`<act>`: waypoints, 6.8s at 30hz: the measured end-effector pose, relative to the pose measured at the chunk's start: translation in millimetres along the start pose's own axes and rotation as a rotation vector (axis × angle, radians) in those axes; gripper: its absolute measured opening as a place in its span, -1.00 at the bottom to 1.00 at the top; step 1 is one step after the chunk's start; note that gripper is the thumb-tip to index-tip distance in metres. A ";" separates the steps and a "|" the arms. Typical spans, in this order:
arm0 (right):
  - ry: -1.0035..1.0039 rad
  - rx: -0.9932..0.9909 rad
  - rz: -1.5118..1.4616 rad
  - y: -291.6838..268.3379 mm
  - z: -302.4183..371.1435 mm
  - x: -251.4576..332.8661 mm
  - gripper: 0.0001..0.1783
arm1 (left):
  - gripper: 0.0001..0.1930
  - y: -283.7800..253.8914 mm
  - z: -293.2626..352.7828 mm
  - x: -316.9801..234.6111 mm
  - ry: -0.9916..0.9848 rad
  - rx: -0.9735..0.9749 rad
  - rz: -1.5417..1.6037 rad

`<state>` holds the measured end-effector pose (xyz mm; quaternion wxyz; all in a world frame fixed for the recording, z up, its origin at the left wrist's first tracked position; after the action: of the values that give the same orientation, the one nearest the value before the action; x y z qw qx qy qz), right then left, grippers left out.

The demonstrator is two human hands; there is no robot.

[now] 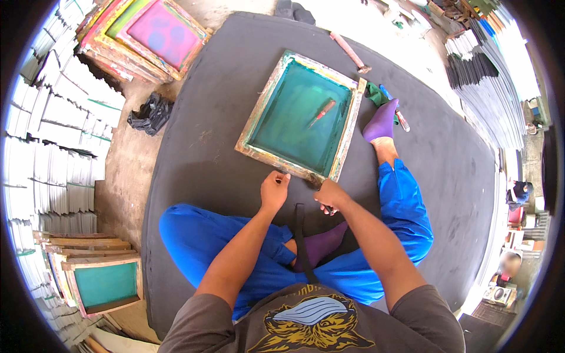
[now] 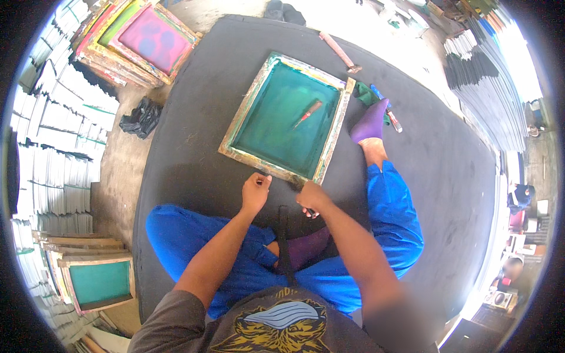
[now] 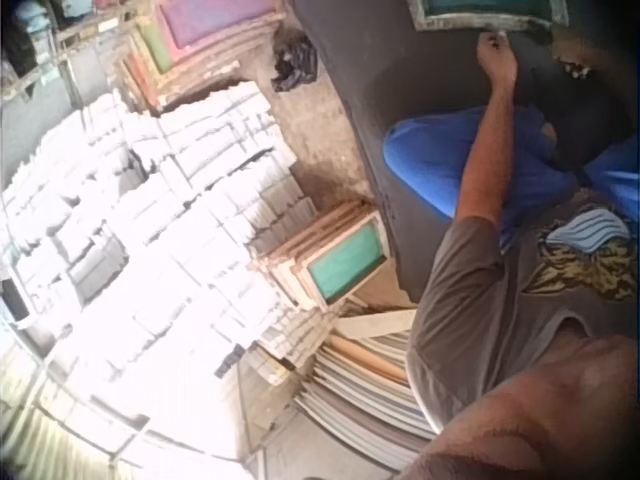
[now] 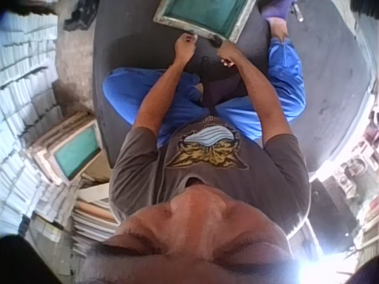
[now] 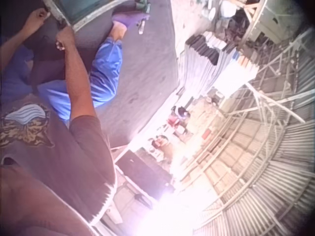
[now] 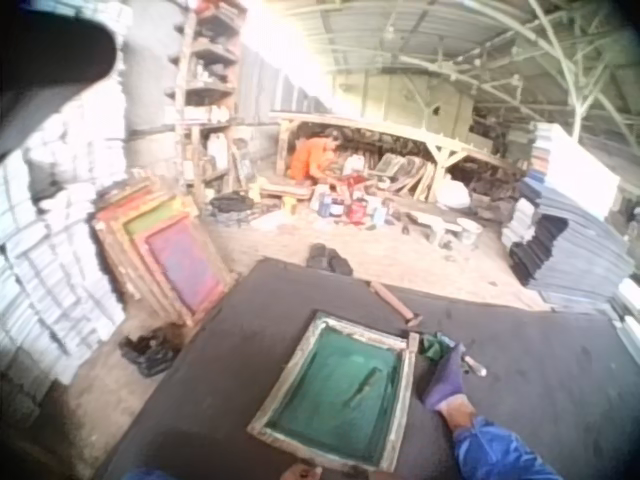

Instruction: The person sits on the floor and uses pliers to trim excess material along the edge of a green screen printing frame. The person repeatedly adjusts the frame and uses the pliers to pull and cut material from the frame's border.

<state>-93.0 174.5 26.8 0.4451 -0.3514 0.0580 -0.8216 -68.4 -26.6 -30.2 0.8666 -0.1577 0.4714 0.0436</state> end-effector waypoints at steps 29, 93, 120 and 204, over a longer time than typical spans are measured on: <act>-0.206 -0.188 -0.026 17.6 9.3 -27.7 -0.67 | -0.65 -2.9 17.5 16.0 0.025 0.007 -0.080; -0.139 0.267 0.578 -45.5 4.4 24.8 -0.47 | -0.70 -83.5 -23.7 -17.0 0.195 0.091 -0.468; 0.009 -0.075 0.248 -3.0 1.7 10.3 -0.62 | -0.70 -66.0 -19.4 -38.7 0.181 0.177 -0.554; 0.143 -0.124 -0.440 37.2 2.0 9.7 -0.75 | -0.67 -50.0 -8.9 -38.9 0.420 0.063 -0.588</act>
<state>-69.4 145.2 18.2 0.2275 -0.3231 0.0615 -0.9165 -85.8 -73.9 9.2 0.7309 -0.2652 0.5748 -0.2552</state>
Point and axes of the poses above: each hand's wrist, its own z-axis away from the middle knuckle, its own y-axis out of the palm, x = y × z, the point moved 5 cm from there along -z, towards the middle knuckle, and after that the axes turned 14 degrees about -y, right-handed, at the moved point
